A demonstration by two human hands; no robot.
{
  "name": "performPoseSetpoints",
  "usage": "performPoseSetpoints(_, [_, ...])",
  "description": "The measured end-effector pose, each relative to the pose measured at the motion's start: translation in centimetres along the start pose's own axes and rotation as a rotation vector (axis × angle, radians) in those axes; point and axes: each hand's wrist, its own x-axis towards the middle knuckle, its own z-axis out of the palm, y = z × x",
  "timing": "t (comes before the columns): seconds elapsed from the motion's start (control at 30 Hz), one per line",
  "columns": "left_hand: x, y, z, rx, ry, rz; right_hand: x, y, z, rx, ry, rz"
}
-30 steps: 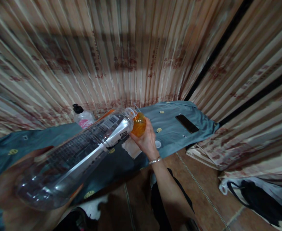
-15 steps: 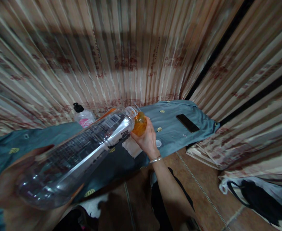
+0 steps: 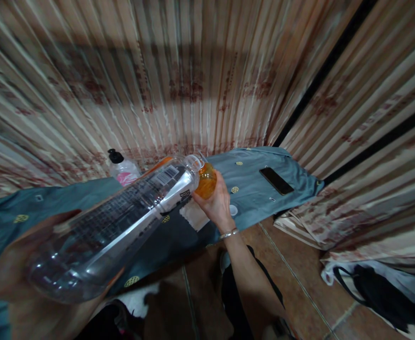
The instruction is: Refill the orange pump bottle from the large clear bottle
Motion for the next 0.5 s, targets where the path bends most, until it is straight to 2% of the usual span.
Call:
performPoseSetpoints(0.07, [0.1, 0.3, 0.3, -0.067, 0.065, -0.095, 0.0, 0.0, 0.0, -0.004, 0.001, 0.002])
performPoseSetpoints(0.17, [0.1, 0.7, 0.7, -0.074, 0.097, -0.063, -0.1, 0.2, 0.1, -0.011, 0.014, 0.008])
performPoseSetpoints(0.33, [0.0, 1.2, 1.4, -0.116, 0.125, -0.174, -0.2, 0.4, 0.1, -0.011, 0.019, -0.001])
performPoseSetpoints(0.5, [0.3, 0.9, 1.1, -0.124, 0.14, -0.157, -0.1, 0.2, 0.0, -0.018, 0.011, -0.005])
